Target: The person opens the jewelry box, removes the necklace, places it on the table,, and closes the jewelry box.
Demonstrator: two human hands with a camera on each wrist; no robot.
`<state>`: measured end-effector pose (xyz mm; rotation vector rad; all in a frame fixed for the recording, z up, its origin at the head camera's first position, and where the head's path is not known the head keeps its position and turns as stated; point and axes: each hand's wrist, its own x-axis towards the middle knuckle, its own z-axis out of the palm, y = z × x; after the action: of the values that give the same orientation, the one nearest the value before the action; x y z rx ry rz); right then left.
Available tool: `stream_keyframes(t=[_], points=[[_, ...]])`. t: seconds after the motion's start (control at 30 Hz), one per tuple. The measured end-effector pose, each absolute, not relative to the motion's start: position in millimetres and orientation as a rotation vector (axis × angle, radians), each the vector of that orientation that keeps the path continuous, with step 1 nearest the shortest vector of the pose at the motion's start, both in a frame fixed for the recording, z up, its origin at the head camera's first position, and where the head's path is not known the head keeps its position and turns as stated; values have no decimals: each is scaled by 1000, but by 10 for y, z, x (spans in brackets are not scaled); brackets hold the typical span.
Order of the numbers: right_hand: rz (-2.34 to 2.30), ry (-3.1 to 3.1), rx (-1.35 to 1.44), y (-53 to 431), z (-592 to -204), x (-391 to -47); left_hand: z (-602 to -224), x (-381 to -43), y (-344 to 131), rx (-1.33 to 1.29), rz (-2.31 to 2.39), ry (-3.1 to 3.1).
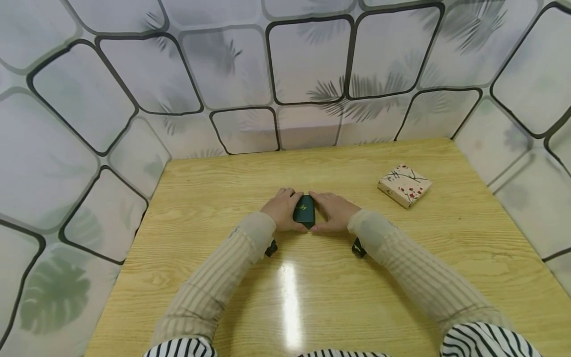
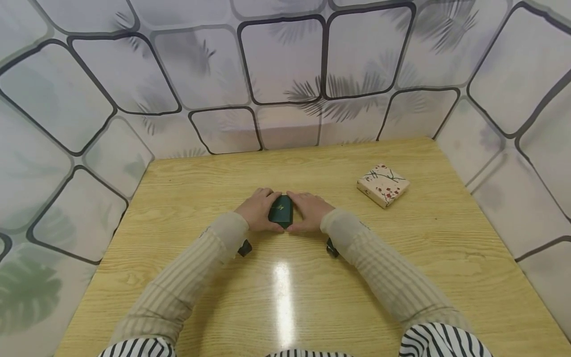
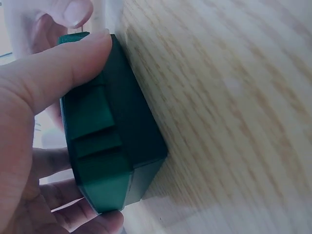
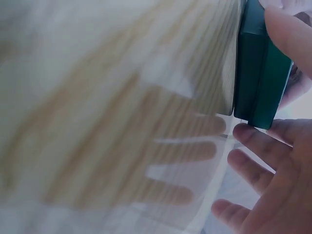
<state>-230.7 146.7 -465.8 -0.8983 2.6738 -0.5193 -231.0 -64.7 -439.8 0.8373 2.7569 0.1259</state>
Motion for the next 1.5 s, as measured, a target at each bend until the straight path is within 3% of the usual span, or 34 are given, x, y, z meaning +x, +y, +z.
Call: stream_keyframes(t=[1.5], points=[[-755, 2587, -879, 1688, -4726, -2368, -4433, -2207, -610, 848, 470, 2773]])
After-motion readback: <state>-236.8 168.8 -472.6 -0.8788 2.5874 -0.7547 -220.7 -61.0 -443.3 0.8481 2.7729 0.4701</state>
